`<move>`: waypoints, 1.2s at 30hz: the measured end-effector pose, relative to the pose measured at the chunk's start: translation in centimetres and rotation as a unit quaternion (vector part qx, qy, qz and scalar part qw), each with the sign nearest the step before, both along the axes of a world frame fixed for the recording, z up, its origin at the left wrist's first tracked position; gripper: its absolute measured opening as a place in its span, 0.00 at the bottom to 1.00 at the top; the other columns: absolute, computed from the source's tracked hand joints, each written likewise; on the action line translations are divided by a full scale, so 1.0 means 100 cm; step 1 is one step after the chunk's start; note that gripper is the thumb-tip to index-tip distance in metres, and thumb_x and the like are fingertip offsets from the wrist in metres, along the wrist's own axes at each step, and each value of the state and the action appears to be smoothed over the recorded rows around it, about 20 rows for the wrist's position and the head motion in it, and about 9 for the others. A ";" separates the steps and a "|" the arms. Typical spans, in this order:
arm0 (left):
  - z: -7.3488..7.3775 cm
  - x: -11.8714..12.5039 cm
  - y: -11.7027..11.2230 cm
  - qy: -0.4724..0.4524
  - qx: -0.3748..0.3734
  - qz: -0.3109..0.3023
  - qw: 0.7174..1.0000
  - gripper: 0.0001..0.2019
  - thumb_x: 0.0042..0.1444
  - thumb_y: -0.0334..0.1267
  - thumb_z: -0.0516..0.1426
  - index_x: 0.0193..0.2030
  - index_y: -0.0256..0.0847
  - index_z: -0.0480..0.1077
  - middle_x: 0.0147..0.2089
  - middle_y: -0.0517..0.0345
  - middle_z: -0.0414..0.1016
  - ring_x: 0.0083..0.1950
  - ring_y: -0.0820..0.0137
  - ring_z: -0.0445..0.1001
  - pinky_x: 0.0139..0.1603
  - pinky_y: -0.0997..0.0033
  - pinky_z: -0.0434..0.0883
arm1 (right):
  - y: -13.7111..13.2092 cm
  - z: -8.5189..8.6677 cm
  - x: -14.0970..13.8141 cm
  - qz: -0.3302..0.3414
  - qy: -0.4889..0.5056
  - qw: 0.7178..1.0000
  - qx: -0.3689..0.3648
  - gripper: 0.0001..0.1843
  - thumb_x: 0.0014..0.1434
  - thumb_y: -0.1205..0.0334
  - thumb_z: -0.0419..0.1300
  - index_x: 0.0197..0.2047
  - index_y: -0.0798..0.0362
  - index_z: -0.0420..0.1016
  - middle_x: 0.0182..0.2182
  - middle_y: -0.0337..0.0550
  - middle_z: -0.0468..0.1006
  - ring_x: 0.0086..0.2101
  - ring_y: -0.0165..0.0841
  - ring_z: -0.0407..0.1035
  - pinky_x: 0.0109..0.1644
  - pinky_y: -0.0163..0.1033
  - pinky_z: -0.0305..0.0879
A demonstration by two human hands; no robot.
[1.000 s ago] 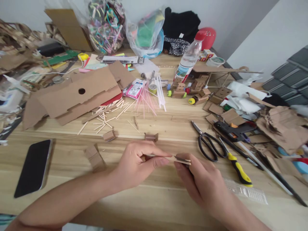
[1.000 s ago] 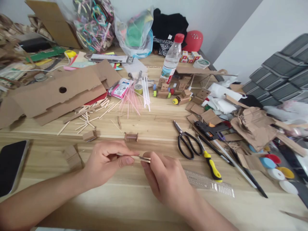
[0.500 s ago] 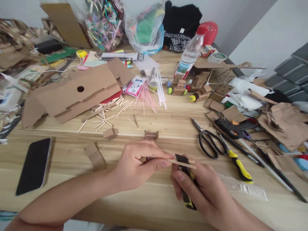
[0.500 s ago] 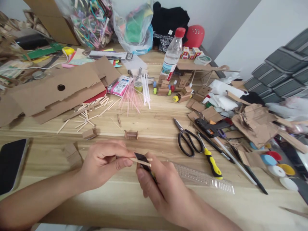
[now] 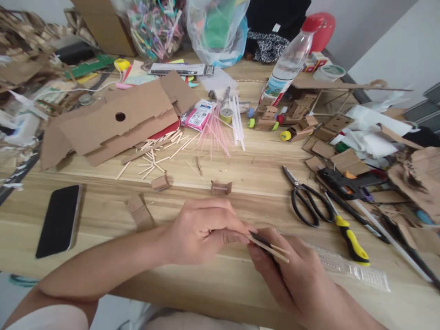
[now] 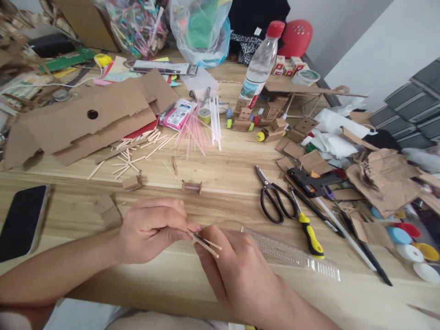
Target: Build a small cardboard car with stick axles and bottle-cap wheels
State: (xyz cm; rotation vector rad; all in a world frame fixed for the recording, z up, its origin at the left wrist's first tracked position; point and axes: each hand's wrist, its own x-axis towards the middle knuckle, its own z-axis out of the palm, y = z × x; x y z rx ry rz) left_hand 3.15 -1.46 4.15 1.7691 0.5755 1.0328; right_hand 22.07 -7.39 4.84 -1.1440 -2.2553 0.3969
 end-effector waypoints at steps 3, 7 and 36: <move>-0.005 0.003 0.001 -0.030 -0.029 0.016 0.999 0.17 0.65 0.49 0.60 0.31 0.40 0.81 0.26 0.52 0.80 0.24 0.73 0.73 0.25 0.74 0.68 | 0.001 -0.002 -0.003 -0.016 -0.006 1.000 0.017 0.12 0.74 0.67 0.43 0.38 0.48 0.61 0.23 0.33 0.73 0.18 0.27 0.66 0.22 0.33 0.57; -0.011 0.006 0.004 -0.060 -0.024 -0.003 0.998 0.19 0.66 0.48 0.59 0.30 0.37 0.79 0.26 0.51 0.80 0.25 0.74 0.74 0.26 0.76 0.67 | 0.000 -0.001 -0.004 -0.023 -0.021 0.999 -0.005 0.13 0.74 0.67 0.44 0.36 0.49 0.61 0.22 0.33 0.72 0.17 0.26 0.65 0.22 0.32 0.57; -0.003 0.005 0.010 0.009 -0.167 0.022 0.986 0.17 0.58 0.51 0.65 0.32 0.38 0.83 0.26 0.52 0.82 0.21 0.76 0.72 0.22 0.79 0.69 | 0.014 -0.006 -0.001 -0.055 -0.047 0.994 0.077 0.16 0.75 0.67 0.43 0.35 0.48 0.60 0.24 0.33 0.71 0.16 0.26 0.59 0.22 0.34 0.53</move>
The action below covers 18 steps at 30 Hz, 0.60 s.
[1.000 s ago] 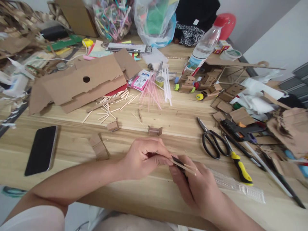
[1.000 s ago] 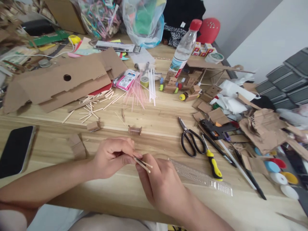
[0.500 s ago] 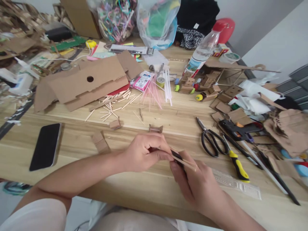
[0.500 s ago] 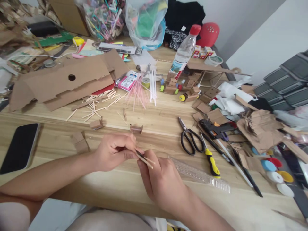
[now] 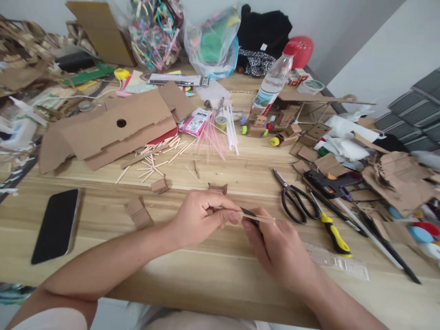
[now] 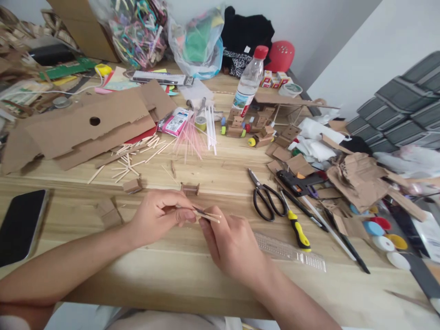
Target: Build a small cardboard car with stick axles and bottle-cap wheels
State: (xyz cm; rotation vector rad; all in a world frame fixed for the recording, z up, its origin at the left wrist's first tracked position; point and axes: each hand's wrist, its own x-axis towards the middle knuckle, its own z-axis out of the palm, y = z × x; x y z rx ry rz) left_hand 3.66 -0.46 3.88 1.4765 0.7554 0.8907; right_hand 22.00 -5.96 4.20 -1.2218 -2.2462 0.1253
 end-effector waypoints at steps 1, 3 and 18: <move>0.000 0.000 -0.001 -0.003 0.005 0.003 1.000 0.17 0.58 0.52 0.65 0.31 0.38 0.83 0.26 0.52 0.83 0.21 0.75 0.73 0.22 0.79 0.69 | -0.001 -0.001 0.000 0.003 -0.007 1.000 0.012 0.15 0.75 0.68 0.43 0.36 0.48 0.61 0.24 0.34 0.73 0.16 0.26 0.61 0.22 0.34 0.54; 0.000 0.001 -0.003 -0.009 0.015 0.010 1.000 0.18 0.58 0.52 0.65 0.32 0.38 0.84 0.26 0.51 0.83 0.21 0.75 0.74 0.22 0.79 0.69 | -0.001 -0.002 0.001 0.006 -0.021 0.999 0.039 0.13 0.75 0.69 0.44 0.39 0.49 0.62 0.25 0.35 0.75 0.18 0.27 0.64 0.24 0.33 0.56; 0.000 0.001 -0.007 -0.001 0.039 0.024 0.999 0.17 0.59 0.51 0.65 0.33 0.38 0.84 0.25 0.51 0.82 0.19 0.75 0.72 0.20 0.79 0.68 | -0.003 -0.003 0.001 -0.021 -0.052 0.992 0.112 0.13 0.74 0.70 0.44 0.39 0.50 0.63 0.22 0.36 0.74 0.18 0.29 0.66 0.23 0.33 0.58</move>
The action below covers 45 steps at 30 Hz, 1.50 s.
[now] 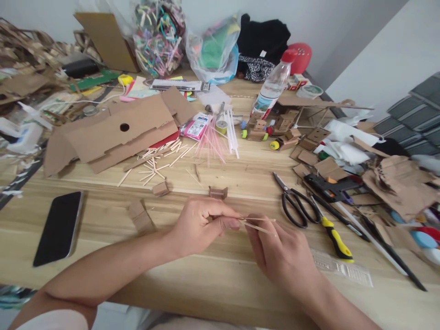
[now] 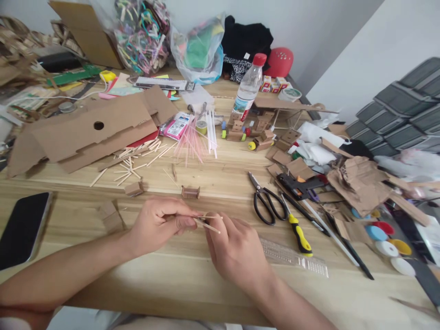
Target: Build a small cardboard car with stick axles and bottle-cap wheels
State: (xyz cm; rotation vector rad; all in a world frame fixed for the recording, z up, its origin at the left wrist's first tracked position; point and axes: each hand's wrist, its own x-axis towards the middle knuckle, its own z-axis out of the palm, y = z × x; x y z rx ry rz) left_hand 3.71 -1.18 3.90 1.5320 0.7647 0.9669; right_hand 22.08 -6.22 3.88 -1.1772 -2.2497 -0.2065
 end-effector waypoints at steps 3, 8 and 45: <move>0.003 0.000 0.003 0.004 -0.005 -0.010 1.000 0.19 0.59 0.53 0.64 0.29 0.38 0.83 0.24 0.52 0.81 0.20 0.75 0.72 0.22 0.79 0.69 | -0.001 0.006 -0.001 0.032 0.058 0.992 -0.104 0.14 0.75 0.68 0.44 0.39 0.50 0.66 0.25 0.36 0.76 0.19 0.28 0.68 0.23 0.33 0.61; 0.003 0.001 0.005 0.002 -0.049 -0.044 0.998 0.21 0.55 0.55 0.66 0.24 0.37 0.81 0.19 0.56 0.75 0.18 0.77 0.67 0.19 0.79 0.64 | -0.002 0.013 -0.004 0.074 0.107 0.965 -0.229 0.17 0.75 0.64 0.42 0.38 0.49 0.69 0.24 0.35 0.74 0.16 0.27 0.65 0.21 0.33 0.61; 0.006 -0.010 0.014 -0.020 0.133 -0.053 0.989 0.16 0.60 0.49 0.65 0.29 0.39 0.82 0.22 0.53 0.80 0.21 0.75 0.73 0.23 0.77 0.69 | -0.011 0.000 0.001 0.071 0.083 0.984 -0.143 0.14 0.72 0.71 0.44 0.36 0.49 0.65 0.23 0.36 0.73 0.20 0.29 0.65 0.25 0.35 0.60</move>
